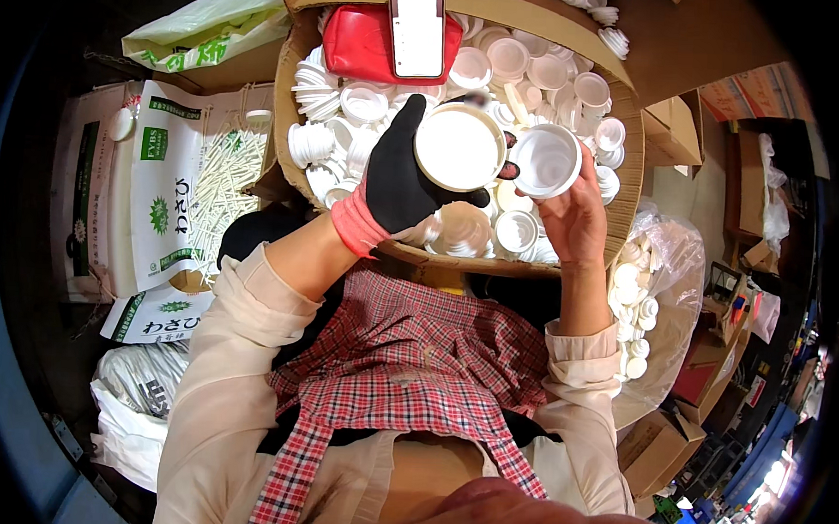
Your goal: The person sits on the floor and repeatedly picks up white plastic cup bodies and lids from a cardboard box. They wipe the rim of each cup with a brown cloth and then screw the lid onto the cup body.
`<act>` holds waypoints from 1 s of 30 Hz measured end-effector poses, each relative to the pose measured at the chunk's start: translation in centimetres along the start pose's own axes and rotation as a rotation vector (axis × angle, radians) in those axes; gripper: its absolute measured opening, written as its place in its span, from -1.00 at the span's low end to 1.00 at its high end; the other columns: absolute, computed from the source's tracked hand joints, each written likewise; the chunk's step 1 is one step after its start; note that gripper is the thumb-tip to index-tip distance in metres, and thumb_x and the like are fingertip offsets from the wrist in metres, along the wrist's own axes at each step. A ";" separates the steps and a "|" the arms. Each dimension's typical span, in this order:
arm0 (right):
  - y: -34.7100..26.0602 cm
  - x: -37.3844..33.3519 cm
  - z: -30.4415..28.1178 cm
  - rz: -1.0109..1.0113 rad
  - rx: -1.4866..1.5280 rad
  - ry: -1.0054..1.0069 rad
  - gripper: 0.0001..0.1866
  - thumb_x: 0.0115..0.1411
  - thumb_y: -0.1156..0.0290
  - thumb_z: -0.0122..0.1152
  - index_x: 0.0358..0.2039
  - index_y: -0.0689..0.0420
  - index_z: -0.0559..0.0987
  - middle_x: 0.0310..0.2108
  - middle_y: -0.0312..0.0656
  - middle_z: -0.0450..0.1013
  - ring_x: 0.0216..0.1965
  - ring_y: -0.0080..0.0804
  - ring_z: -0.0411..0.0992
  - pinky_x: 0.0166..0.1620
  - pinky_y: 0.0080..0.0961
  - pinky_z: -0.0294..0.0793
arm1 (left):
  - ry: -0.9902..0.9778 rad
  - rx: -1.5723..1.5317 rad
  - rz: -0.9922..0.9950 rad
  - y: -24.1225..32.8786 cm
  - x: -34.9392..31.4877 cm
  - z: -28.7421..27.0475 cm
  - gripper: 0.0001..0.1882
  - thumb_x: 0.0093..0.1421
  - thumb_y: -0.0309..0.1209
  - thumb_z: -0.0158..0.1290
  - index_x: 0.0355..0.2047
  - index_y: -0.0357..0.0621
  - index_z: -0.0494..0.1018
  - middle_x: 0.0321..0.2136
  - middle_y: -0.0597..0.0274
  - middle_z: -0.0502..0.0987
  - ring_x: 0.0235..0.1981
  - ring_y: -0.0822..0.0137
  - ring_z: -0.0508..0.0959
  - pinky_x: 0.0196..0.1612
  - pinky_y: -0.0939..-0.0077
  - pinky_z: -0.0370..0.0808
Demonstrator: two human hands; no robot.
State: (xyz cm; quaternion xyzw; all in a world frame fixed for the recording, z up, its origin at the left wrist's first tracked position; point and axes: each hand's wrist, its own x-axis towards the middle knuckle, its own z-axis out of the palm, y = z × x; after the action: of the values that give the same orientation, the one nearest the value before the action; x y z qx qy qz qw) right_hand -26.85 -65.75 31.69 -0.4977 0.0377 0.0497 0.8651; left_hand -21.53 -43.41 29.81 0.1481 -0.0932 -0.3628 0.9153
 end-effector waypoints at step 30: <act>-0.1 -0.4 0.0 -0.036 0.015 0.082 -0.40 0.12 0.39 0.03 0.20 0.18 0.20 0.13 -0.04 0.27 0.15 -0.18 0.31 0.17 -0.23 0.34 | 0.097 0.731 0.133 -0.2 -0.6 -0.8 -0.37 0.24 -0.14 -0.04 0.21 -0.24 0.15 0.08 0.01 0.35 0.12 0.08 0.32 0.21 0.06 0.16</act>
State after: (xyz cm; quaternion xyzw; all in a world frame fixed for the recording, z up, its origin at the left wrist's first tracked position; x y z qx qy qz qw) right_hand -27.19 -65.82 31.84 -0.4934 0.0647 0.0136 0.8673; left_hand -21.85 -43.01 28.93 0.4756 -0.1827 -0.2381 0.8269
